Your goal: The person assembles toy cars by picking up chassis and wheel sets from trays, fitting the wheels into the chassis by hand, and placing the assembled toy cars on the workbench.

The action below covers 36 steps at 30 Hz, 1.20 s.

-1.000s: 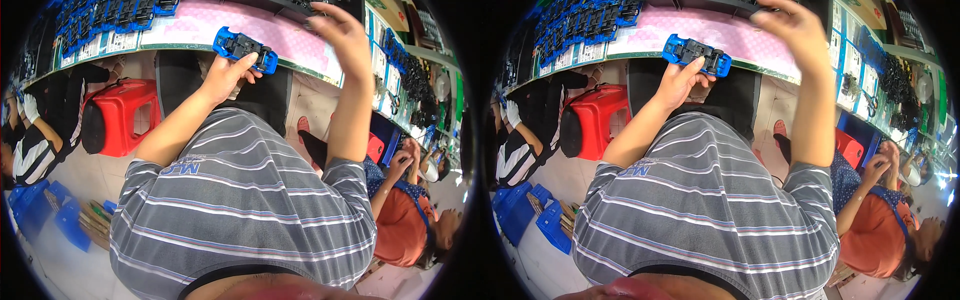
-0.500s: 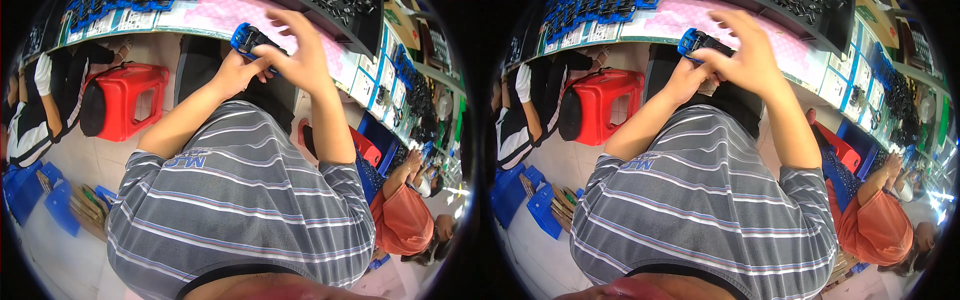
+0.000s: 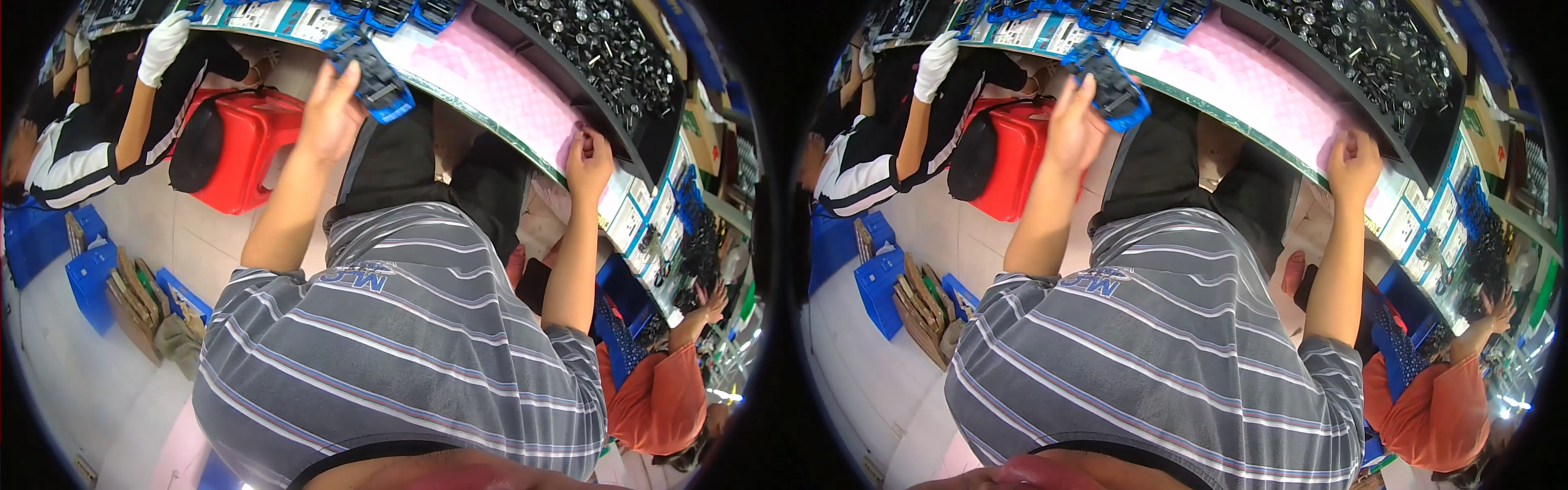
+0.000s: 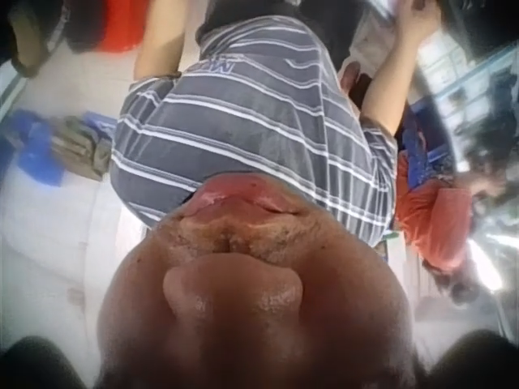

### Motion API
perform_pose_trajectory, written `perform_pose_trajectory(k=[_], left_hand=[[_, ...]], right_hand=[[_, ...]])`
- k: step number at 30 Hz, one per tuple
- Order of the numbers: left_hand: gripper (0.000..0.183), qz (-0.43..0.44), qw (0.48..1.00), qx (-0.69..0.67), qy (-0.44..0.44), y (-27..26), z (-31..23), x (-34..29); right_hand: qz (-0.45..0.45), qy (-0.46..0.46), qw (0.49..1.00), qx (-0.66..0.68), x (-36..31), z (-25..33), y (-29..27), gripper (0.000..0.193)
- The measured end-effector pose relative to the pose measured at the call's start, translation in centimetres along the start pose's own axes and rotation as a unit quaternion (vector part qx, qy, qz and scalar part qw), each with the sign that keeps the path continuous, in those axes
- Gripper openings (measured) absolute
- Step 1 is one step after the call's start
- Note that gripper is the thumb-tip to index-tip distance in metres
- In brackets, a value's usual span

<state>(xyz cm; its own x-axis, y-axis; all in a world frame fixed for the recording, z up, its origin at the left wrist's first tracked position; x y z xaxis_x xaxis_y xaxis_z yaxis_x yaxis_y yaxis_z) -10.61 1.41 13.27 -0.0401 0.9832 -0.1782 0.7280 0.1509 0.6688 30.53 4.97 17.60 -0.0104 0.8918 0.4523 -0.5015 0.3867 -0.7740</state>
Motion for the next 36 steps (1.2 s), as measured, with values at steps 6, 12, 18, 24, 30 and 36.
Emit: perform_pose_trajectory(k=[6, 12, 18, 24, 30, 36], left_hand=[[0.033, -0.044, 0.991, 0.048, 0.116, -4.8, -7.8, 2.3], [0.032, -0.06, 0.986, 0.062, 0.139, -5.7, -9.4, 2.9], [0.031, -0.046, 0.989, 0.073, 0.122, -5.3, -8.7, 3.4], [0.029, -0.053, 0.984, 0.099, 0.135, -6.2, -9.4, 3.9], [0.025, -0.128, 0.964, 0.134, 0.191, -12.9, -16.3, 5.6], [0.032, -0.275, 0.907, 0.286, 0.141, -23.3, -25.9, 10.5]], right_hand=[[0.017, 0.031, 0.999, -0.042, -0.1, -0.6, 1.0, 0.012], [0.028, 0.024, 0.997, -0.074, 0.5, 0.8, 0.9, 0.013], [0.023, 0.02, 0.998, -0.062, 0.5, 0.9, 0.8, 0.014], [0.035, 0.038, 0.997, -0.062, 0.6, 0.8, 1.2, 0.015], [0.022, 0.028, 0.997, -0.072, 0.3, 0.9, 0.8, 0.014], [0.024, 0.032, 0.995, -0.087, 0.2, 0.4, 0.5, 0.014]])
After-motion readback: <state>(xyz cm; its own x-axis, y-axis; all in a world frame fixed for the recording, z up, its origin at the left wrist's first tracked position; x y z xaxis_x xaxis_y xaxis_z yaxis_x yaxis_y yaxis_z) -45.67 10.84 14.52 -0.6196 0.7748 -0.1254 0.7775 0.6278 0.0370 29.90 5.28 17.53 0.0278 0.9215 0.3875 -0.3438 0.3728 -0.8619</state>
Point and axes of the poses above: each hand's wrist, its own x-axis towards the middle knuckle, its own y-axis out of the palm, z = x × y, the point moved 8 cm from there along x, towards the middle knuckle
